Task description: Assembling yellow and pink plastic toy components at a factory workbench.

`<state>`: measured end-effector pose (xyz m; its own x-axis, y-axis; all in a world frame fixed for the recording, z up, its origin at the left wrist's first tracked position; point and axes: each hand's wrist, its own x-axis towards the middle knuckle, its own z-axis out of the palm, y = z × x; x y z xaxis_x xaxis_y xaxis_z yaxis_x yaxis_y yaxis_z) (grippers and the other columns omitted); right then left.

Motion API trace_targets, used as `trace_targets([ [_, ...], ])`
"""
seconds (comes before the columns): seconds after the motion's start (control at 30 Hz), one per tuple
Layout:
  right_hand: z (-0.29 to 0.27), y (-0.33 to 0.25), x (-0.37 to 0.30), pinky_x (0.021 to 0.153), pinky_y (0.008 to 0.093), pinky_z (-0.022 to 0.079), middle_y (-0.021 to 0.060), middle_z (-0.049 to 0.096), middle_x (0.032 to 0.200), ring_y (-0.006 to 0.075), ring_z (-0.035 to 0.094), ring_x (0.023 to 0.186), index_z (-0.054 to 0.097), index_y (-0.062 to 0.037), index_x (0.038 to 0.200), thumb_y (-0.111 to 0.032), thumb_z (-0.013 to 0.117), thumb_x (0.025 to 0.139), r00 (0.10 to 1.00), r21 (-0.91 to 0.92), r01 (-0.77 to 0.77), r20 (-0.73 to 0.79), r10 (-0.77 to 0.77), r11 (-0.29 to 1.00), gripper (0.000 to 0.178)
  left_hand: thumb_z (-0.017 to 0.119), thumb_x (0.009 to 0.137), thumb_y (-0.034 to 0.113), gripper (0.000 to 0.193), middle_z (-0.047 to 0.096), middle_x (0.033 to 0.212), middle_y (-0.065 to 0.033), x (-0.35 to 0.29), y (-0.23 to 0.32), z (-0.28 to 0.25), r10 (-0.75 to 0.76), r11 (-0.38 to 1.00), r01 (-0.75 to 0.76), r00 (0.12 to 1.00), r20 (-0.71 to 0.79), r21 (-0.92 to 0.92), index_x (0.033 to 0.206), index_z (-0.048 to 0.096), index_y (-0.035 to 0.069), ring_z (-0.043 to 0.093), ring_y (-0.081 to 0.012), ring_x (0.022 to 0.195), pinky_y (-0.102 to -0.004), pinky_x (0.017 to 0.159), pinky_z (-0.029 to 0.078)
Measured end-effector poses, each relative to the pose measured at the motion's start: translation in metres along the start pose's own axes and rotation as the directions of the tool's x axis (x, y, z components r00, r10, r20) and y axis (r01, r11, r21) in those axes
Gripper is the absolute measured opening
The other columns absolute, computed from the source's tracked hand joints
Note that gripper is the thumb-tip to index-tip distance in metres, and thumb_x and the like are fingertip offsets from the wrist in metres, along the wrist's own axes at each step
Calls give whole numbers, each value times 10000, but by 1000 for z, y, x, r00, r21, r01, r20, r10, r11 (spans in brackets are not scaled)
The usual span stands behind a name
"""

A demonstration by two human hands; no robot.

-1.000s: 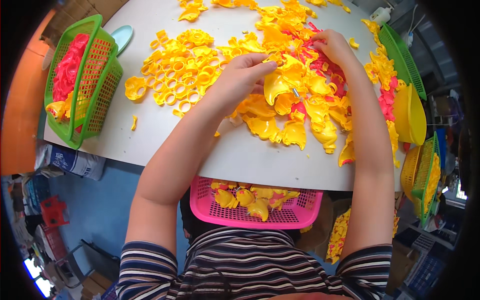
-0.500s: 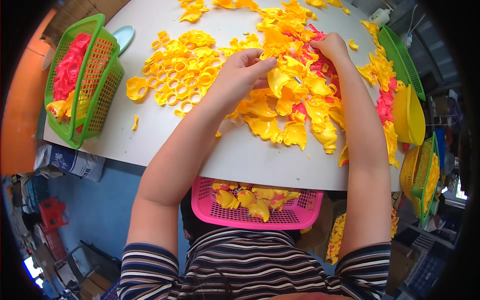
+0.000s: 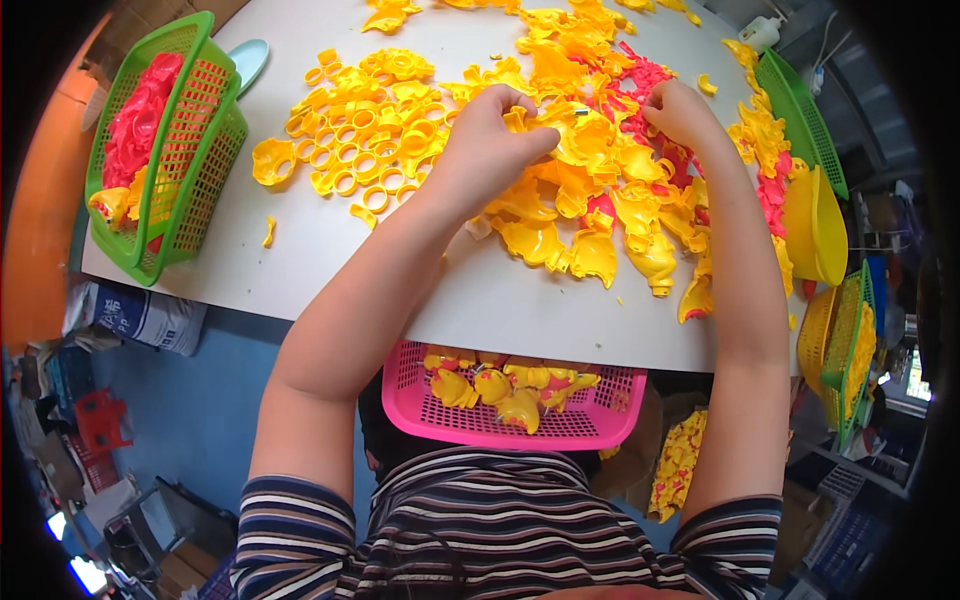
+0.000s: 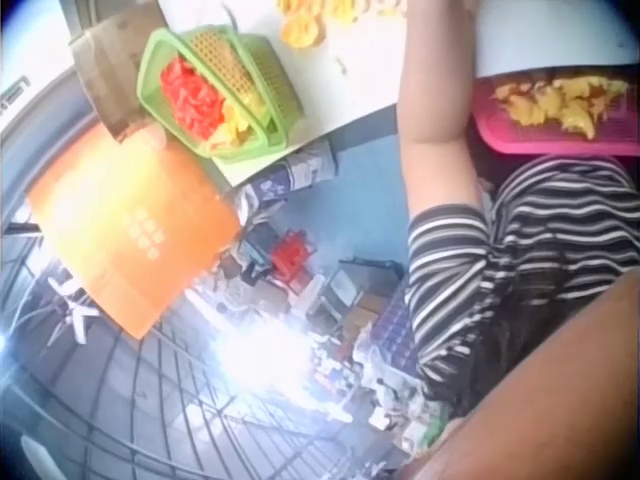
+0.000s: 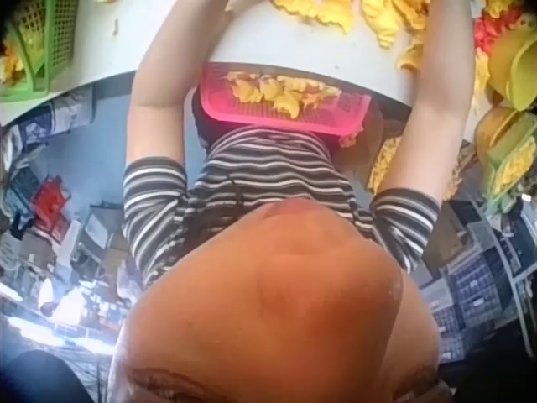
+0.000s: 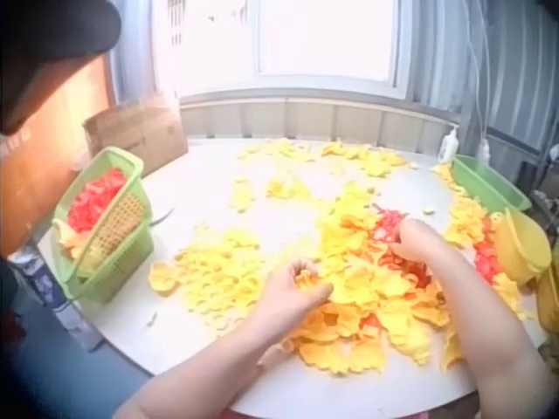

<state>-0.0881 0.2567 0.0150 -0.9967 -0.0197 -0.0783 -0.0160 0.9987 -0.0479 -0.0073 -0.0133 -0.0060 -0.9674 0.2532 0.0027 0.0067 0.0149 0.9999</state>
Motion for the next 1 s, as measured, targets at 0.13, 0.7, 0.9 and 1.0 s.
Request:
trace_targets([
  [0.13,-3,6,-14,677,336,493,127,656,808,235,632,730,631,-9,860,-146,609,784,970,145,95,-238,-58,985,158,665,696,192,304,583,782,-93,0,0,2,16,997,-11,997,-75,72,896,509,25,572,-142,704,-269,618,464],
  [0.7,-11,-13,-53,630,266,478,67,661,772,117,596,678,672,-1,884,-146,649,785,989,369,124,-120,-85,921,177,657,780,121,230,498,806,-30,2,1,2,22,998,-17,996,-83,65,780,430,81,573,-96,752,-238,697,549],
  [0.9,-1,-27,-48,671,323,505,124,672,791,212,647,718,680,-11,873,-112,696,701,992,280,122,-8,-125,952,200,655,783,115,226,502,809,-30,-1,4,1,-2,1000,3,997,-75,9,778,432,80,581,-98,751,-228,688,544],
  [1.0,6,-26,-44,620,279,497,112,661,739,160,634,666,659,28,884,-103,701,713,975,227,220,-61,-211,949,220,655,785,118,226,499,807,-27,1,1,0,31,998,-27,997,-76,55,780,433,79,580,-96,745,-225,685,543],
])
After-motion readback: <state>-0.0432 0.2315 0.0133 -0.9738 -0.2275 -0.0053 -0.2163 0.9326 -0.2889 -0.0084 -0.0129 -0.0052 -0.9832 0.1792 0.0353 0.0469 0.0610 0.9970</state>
